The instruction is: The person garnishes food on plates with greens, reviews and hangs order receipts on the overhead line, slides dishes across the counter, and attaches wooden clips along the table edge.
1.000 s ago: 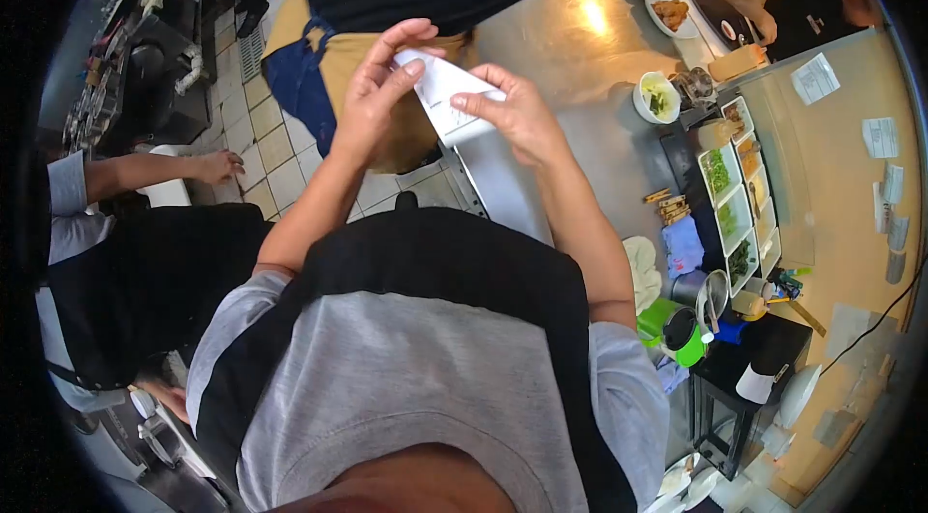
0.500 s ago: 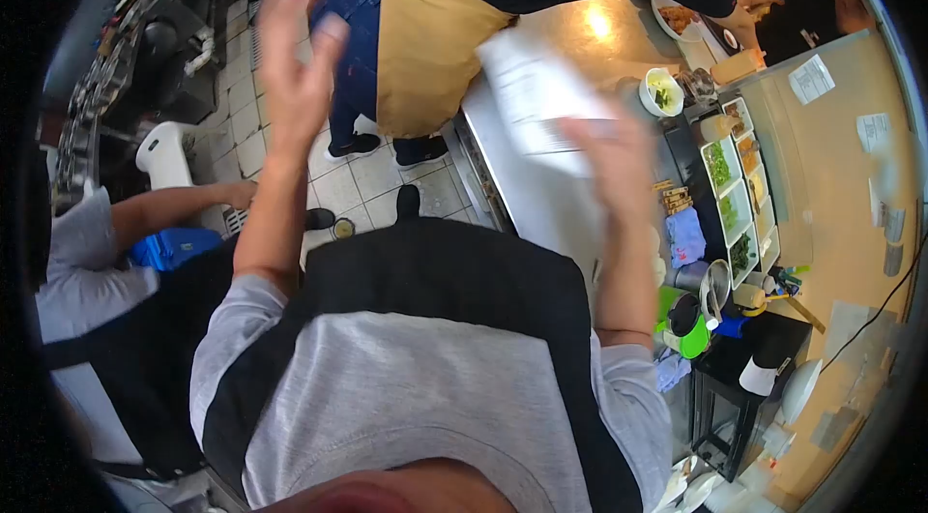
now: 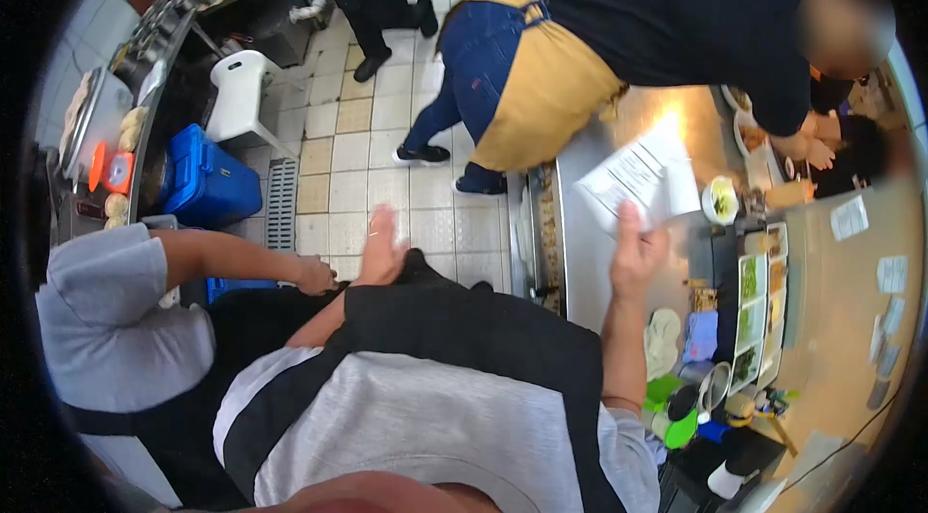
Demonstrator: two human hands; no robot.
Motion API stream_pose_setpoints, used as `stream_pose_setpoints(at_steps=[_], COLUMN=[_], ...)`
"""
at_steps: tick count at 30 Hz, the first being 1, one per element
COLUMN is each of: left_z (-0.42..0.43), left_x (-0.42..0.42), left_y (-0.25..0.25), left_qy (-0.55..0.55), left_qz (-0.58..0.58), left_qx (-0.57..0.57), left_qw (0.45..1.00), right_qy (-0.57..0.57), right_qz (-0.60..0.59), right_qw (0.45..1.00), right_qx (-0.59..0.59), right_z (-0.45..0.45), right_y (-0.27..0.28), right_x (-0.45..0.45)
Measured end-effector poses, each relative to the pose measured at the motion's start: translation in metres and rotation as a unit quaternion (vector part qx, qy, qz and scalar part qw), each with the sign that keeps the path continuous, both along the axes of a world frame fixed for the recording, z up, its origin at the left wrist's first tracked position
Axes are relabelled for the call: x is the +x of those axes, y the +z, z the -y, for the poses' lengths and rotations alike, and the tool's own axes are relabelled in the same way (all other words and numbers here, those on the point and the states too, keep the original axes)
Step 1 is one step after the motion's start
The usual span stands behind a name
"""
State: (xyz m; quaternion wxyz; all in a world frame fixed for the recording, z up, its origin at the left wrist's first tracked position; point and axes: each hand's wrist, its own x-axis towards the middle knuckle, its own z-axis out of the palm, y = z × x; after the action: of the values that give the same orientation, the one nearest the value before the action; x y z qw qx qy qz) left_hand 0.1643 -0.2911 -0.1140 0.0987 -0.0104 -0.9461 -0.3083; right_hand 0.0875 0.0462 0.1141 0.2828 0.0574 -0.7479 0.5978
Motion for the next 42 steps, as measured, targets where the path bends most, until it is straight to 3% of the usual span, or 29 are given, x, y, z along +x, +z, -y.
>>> stream_pose_setpoints(at_steps=[2,5,6,8,11,12,13,15,16,18,20,21,23,24,28,32,33,34,36,37,39,40,42], left_z=[0.041,0.079,0.090,0.100,0.122,0.128,0.146,0.169,0.181,0.195,0.214,0.223,0.239,0.247,0.279,0.317,0.334,0.345,0.367,0.378,0.397,0.373,0.409], left_x=[0.001,-0.029,-0.041,-0.064,-0.105,-0.123,-0.143,-0.190,-0.212,-0.243,-0.269,-0.282,-0.310,-0.323,-0.380,-0.452,-0.464,-0.493,-0.537,-0.559,-0.600,-0.586,-0.644], left_y=[-0.006,0.026,0.041,0.085,0.149,0.187,0.219,0.279,0.296,0.320,0.324,0.322,0.318,0.312,0.306,0.307,0.305,0.301,0.297,0.294,0.286,0.307,0.291], left_qy=[0.138,0.168,0.131,0.063,-0.009,-0.028,-0.097,-0.277,-0.314,-0.324,-0.302,-0.289,-0.259,-0.241,-0.179,-0.126,-0.119,-0.112,-0.108,-0.105,-0.097,-0.098,-0.073], left_qz=[-0.035,-0.084,-0.092,-0.103,-0.126,-0.140,-0.157,-0.213,-0.223,-0.241,-0.254,-0.260,-0.273,-0.277,-0.307,-0.322,-0.325,-0.322,-0.324,-0.325,-0.321,-0.334,-0.324], left_qx=[-0.094,-0.066,-0.052,-0.024,0.127,0.212,0.280,0.499,0.535,0.560,0.563,0.560,0.554,0.550,0.505,0.467,0.465,0.459,0.447,0.441,0.428,0.407,0.397], left_qw=[0.985,0.980,0.986,0.992,0.984,0.967,0.942,0.793,0.751,0.723,0.726,0.732,0.743,0.750,0.786,0.814,0.815,0.820,0.827,0.830,0.839,0.845,0.856], right_qy=[0.060,0.113,0.113,0.121,0.142,0.167,0.115,0.175,0.196,0.222,0.289,0.283,0.243,0.208,0.177,0.074,0.058,0.046,0.055,0.079,0.050,0.064,0.029], right_qz=[-0.001,-0.083,-0.080,-0.105,-0.143,-0.139,-0.185,-0.174,-0.126,-0.041,0.088,0.105,0.113,0.145,0.204,0.283,0.287,0.295,0.315,0.285,0.334,0.317,0.352], right_qw=[0.997,0.980,0.963,0.953,0.941,0.941,0.935,0.922,0.931,0.948,0.953,0.952,0.963,0.957,0.955,0.955,0.956,0.950,0.945,0.926,0.894,0.883,0.878], right_qx=[0.051,0.138,0.230,0.257,0.272,0.260,0.280,0.297,0.282,0.227,0.001,-0.040,0.025,0.139,0.122,0.058,-0.017,-0.094,-0.071,-0.236,-0.294,-0.340,-0.324], right_z=[0.034,0.102,0.123,0.160,0.205,0.216,0.219,0.230,0.238,0.252,0.262,0.264,0.259,0.247,0.237,0.268,0.291,0.299,0.311,0.337,0.374,0.343,0.367], right_y=[0.006,0.012,0.019,0.003,0.001,0.001,-0.009,-0.007,0.000,-0.002,0.005,0.006,0.002,0.002,-0.002,0.015,0.011,-0.005,-0.043,-0.059,-0.076,-0.085,-0.108], right_x=[-0.034,-0.110,-0.134,-0.202,-0.259,-0.271,-0.293,-0.301,-0.299,-0.307,-0.312,-0.317,-0.317,-0.316,-0.295,-0.294,-0.289,-0.307,-0.333,-0.352,-0.382,-0.360,-0.417])
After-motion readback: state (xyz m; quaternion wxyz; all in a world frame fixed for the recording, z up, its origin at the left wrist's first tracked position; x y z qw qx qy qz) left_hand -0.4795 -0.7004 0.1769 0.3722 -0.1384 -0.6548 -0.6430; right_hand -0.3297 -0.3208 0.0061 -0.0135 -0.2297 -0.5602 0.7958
